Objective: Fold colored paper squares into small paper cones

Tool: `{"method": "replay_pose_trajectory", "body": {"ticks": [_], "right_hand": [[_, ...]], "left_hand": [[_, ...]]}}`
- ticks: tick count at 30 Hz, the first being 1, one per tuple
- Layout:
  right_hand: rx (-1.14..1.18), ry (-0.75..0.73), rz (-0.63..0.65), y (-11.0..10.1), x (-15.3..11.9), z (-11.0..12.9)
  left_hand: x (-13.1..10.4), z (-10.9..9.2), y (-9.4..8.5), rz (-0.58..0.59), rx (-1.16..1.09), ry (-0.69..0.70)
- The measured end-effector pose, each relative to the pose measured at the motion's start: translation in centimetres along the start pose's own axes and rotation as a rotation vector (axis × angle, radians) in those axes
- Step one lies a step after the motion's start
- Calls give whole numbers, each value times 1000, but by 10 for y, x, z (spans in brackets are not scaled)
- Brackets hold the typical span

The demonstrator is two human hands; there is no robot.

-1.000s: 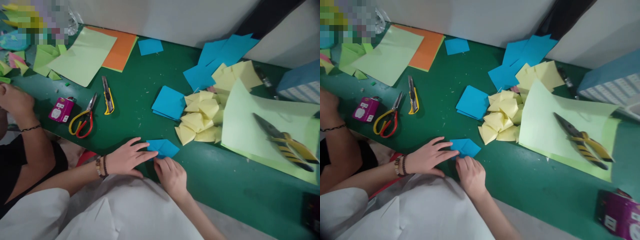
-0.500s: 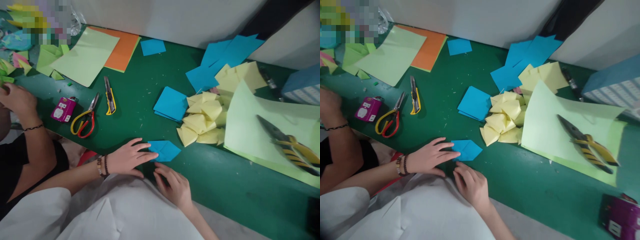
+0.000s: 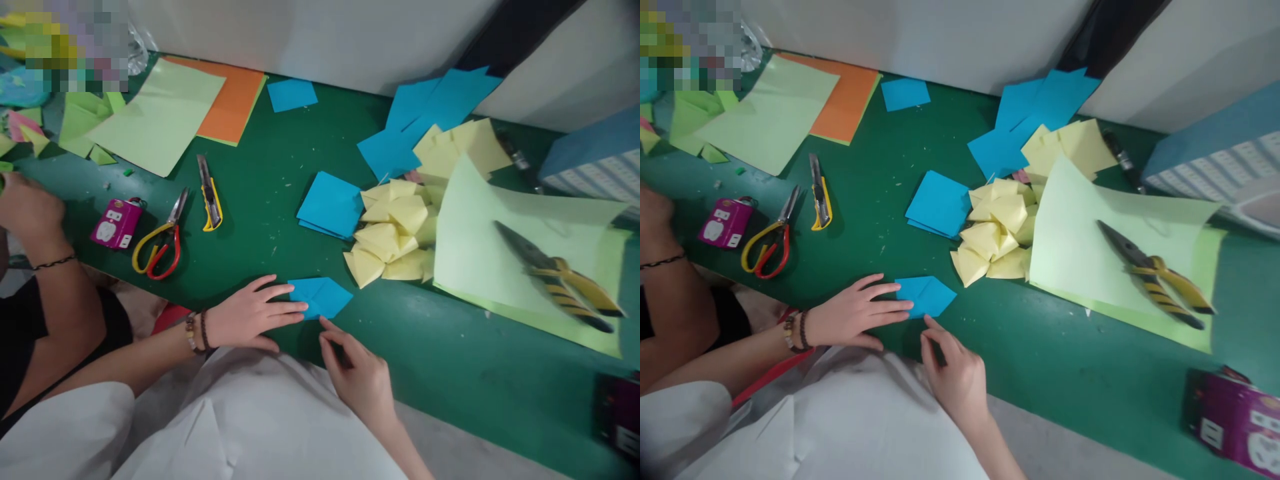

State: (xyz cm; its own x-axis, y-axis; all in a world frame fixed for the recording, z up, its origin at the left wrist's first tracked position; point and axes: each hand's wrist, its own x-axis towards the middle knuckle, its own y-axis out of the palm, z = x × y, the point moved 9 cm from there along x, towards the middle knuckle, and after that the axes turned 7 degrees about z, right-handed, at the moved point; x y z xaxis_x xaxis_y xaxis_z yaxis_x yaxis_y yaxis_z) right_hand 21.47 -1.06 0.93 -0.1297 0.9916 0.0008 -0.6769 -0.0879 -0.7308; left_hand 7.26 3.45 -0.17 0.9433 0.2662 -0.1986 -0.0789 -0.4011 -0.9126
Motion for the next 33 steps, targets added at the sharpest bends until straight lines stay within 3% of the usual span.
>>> {"method": "replay_pose_trajectory", "body": {"ticks": [6, 12, 16, 19, 27, 33], "right_hand": [[-44, 115, -69, -21, -4, -15], [-271, -96, -218, -46, 11, -17], [-421, -355, -82, -32, 26, -11], [-414, -455, -21, -26, 26, -8], [-347, -570, 56, -17, 14, 4], [-226, -546, 43, -19, 30, 5]], "left_hand": [[0, 1, -2, -16, -14, 21], [2, 7, -11, -73, -33, 130], [7, 13, -20, -125, -37, 184], [10, 13, -25, -137, -4, 184], [9, 1, -19, -118, 111, 23], [7, -6, -8, -149, 75, 26]]}}
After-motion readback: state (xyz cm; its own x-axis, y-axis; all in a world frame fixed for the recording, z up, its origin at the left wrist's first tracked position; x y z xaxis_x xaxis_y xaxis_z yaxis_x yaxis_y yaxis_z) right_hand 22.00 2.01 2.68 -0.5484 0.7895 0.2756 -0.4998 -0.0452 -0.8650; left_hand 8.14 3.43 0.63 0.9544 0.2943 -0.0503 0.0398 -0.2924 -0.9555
